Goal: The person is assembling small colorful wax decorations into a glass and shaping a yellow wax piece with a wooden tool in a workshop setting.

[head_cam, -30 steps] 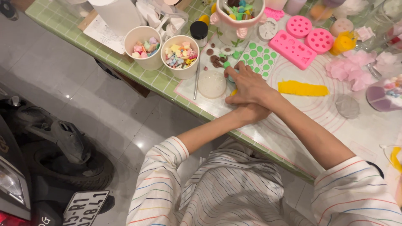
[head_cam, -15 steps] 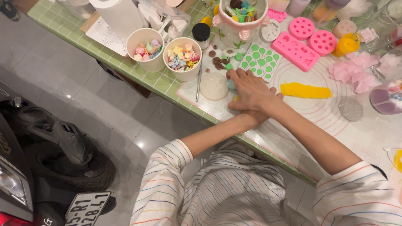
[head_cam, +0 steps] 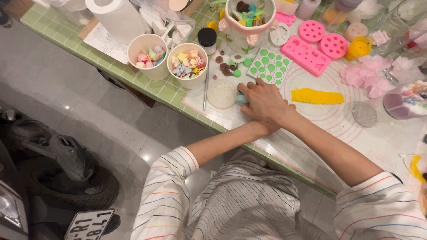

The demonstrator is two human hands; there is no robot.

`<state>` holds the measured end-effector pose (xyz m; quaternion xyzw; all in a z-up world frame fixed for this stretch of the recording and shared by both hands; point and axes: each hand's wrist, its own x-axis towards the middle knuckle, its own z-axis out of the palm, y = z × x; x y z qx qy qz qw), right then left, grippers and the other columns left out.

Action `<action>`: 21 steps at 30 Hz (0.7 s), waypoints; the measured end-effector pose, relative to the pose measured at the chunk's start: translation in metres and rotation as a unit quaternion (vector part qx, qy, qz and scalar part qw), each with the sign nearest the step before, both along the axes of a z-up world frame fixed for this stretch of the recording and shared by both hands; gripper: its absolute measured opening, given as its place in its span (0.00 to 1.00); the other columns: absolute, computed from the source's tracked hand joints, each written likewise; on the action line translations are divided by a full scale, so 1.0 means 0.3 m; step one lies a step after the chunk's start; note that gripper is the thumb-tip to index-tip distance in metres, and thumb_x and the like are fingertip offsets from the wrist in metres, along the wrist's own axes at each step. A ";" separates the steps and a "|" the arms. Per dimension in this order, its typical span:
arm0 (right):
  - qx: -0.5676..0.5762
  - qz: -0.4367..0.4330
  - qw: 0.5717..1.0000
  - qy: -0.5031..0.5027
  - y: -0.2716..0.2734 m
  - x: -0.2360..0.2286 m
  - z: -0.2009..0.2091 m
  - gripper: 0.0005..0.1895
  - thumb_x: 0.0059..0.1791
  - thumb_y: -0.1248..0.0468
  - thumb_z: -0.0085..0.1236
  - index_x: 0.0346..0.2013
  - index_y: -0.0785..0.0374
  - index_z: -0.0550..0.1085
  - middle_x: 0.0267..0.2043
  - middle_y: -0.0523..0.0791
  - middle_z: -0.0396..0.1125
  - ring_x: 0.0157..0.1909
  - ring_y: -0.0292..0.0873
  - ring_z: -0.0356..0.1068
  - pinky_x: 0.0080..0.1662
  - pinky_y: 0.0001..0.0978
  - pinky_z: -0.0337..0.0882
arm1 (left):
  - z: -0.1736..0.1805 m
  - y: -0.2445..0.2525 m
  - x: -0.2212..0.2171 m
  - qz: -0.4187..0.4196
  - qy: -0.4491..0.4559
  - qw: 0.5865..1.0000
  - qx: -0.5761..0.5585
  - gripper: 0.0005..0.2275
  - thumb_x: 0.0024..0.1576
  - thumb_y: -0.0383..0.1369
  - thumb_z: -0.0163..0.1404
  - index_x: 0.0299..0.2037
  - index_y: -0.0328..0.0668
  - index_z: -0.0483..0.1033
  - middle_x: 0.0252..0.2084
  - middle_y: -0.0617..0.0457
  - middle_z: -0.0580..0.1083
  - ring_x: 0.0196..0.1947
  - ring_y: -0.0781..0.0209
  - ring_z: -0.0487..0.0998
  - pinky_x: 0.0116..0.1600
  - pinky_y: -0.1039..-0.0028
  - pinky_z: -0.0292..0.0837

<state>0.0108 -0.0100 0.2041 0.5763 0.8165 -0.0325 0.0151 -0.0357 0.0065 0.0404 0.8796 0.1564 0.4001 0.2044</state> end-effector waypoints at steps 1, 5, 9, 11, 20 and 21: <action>-0.005 -0.003 1.000 0.000 0.004 0.008 0.003 0.27 0.40 0.56 0.61 0.52 0.58 0.70 0.45 0.48 0.70 0.54 0.53 0.68 0.42 0.52 0.74 | -0.002 -0.006 0.007 -0.003 -0.004 1.000 0.000 0.17 0.64 0.36 0.46 0.60 0.36 0.69 0.58 0.42 0.72 0.61 0.49 0.72 0.66 0.60 0.65; -0.028 -0.005 0.998 0.047 0.030 0.035 0.012 0.27 0.38 0.51 0.65 0.49 0.57 0.73 0.44 0.48 0.71 0.52 0.53 0.68 0.43 0.54 0.72 | -0.014 -0.023 0.035 -0.015 -0.018 1.000 0.003 0.17 0.64 0.35 0.45 0.60 0.35 0.70 0.58 0.42 0.72 0.61 0.49 0.73 0.65 0.60 0.66; -0.091 -0.022 0.994 0.057 0.064 0.048 0.057 0.28 0.36 0.50 0.68 0.48 0.55 0.74 0.45 0.46 0.71 0.53 0.52 0.67 0.46 0.53 0.71 | -0.031 -0.035 0.066 -0.021 -0.026 0.999 0.005 0.16 0.65 0.35 0.45 0.60 0.35 0.70 0.57 0.42 0.72 0.60 0.49 0.73 0.65 0.59 0.66; -0.177 -0.072 0.978 0.087 0.071 0.053 0.094 0.26 0.37 0.49 0.67 0.47 0.54 0.76 0.44 0.44 0.75 0.53 0.48 0.70 0.50 0.45 0.73 | 0.040 -0.041 0.078 0.040 0.137 0.988 -0.062 0.13 0.65 0.36 0.47 0.54 0.36 0.74 0.51 0.45 0.76 0.54 0.50 0.77 0.63 0.58 0.69; -0.119 -0.049 0.982 0.140 0.059 0.072 0.005 0.28 0.35 0.55 0.71 0.48 0.56 0.75 0.46 0.48 0.68 0.54 0.54 0.62 0.53 0.47 0.69 | 0.206 -0.078 0.016 -0.099 0.212 0.971 -0.052 0.18 0.59 0.43 0.54 0.50 0.36 0.75 0.49 0.44 0.77 0.54 0.48 0.76 0.63 0.59 0.67; -0.119 -0.050 0.982 0.141 0.054 0.068 -0.001 0.28 0.35 0.55 0.71 0.48 0.56 0.75 0.46 0.48 0.68 0.54 0.54 0.62 0.53 0.47 0.69 | 0.172 -0.076 0.025 -0.100 0.213 0.971 -0.051 0.18 0.59 0.43 0.54 0.50 0.36 0.75 0.49 0.44 0.77 0.54 0.48 0.76 0.63 0.59 0.67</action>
